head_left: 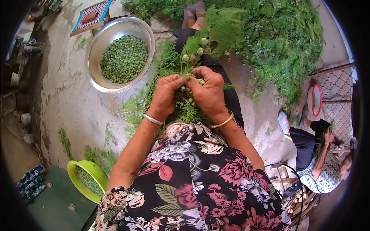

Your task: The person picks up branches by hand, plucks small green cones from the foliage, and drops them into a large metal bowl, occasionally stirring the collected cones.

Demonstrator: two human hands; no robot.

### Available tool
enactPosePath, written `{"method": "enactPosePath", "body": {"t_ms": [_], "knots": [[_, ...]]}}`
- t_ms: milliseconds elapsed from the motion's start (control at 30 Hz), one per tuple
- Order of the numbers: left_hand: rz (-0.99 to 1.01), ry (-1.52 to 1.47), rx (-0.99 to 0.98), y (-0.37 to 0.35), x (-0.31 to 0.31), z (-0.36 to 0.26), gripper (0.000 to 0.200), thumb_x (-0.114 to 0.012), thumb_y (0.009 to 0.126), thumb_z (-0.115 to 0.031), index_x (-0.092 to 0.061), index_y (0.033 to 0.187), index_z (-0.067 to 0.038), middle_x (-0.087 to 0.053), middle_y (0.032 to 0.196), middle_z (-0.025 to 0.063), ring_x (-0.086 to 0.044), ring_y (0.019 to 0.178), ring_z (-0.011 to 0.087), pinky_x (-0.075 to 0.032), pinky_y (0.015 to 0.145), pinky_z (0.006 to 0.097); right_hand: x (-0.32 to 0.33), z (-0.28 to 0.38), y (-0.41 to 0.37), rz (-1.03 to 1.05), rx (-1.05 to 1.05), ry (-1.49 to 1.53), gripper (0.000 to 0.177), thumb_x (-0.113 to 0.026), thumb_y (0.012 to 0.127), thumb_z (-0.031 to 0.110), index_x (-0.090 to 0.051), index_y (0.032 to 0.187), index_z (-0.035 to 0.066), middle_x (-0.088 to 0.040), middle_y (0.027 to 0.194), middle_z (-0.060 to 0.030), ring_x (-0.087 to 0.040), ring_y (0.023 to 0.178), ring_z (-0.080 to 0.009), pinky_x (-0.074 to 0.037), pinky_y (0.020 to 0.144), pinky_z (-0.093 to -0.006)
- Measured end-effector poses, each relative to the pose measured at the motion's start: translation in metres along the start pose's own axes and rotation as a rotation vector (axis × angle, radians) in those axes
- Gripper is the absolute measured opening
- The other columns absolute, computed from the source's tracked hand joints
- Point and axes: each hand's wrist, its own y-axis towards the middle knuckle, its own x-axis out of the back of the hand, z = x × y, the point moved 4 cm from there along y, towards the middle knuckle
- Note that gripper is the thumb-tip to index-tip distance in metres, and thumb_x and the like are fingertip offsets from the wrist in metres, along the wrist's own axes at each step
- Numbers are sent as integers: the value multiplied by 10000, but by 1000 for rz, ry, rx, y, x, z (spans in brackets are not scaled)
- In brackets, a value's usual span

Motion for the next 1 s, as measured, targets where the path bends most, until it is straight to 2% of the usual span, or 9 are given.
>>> {"method": "enactPosePath", "body": {"t_ms": [33,100,133,233,367,467,700,833,1000], "knots": [[-31,16,-3,0,0,-2,146,-620,875,-171,-636,785,-56,-591,698,-23,-508,595,60,-419,536,202,5,4,0,-1,0,0,128,-673,787,76,-607,831,-24,-625,661,-128,-618,548,-206,-449,477,-300],[-20,9,-12,4,4,-3,150,-622,874,-173,-634,778,-58,-594,697,-19,-510,588,63,-419,539,203,2,6,-3,244,-444,728,86,-615,849,68,-623,839,-17,-612,638,-47,-532,500,-84,-376,428,-209],[-10,1,-22,6,6,-2,155,-625,874,-175,-632,770,-60,-597,695,-15,-512,581,66,-419,541,205,2,12,-4,258,-424,809,96,-590,878,75,-626,832,-1,-592,651,6,-459,488,-21,-305,414,-149],[-30,-13,-21,7,8,0,147,-634,867,-168,-630,766,-60,-601,694,-8,-514,574,69,-415,535,204,4,17,-8,235,-599,1134,99,-619,860,89,-624,838,-7,-592,652,-1,-471,505,-20,-321,414,-156],[1,-60,-10,3,1,-1,144,-639,862,-157,-626,761,-55,-608,697,1,-530,584,72,-413,523,203,12,14,-6,121,-639,1157,113,-642,848,100,-625,835,-10,-603,678,-13,-471,523,-18,-316,412,-148],[-45,5,4,2,-3,-3,144,-635,864,-147,-624,758,-50,-613,702,9,-547,596,76,-410,510,200,17,14,-2,-18,-294,545,108,-691,788,61,-656,842,-25,-650,755,-48,-562,623,-65,-442,516,-203],[-2,-12,7,2,-2,1,131,-639,862,-141,-628,773,-46,-612,705,7,-553,599,75,-410,506,191,7,16,7,-151,170,-1,131,-691,758,24,-634,860,-35,-659,750,-100,-630,692,-137,-497,603,-300],[-15,-24,23,0,-3,0,130,-646,861,-147,-628,773,-52,-598,695,-11,-558,598,76,-411,510,189,10,16,5,-160,168,-36,119,-677,783,40,-621,855,-37,-645,720,-104,-637,680,-142,-496,590,-301],[-22,13,10,0,-3,-2,132,-648,862,-148,-627,771,-54,-594,693,-16,-572,607,80,-415,510,194,16,12,1,-86,-209,308,147,-606,888,115,-616,821,-16,-593,649,-38,-540,560,-88,-425,456,-226]]}}
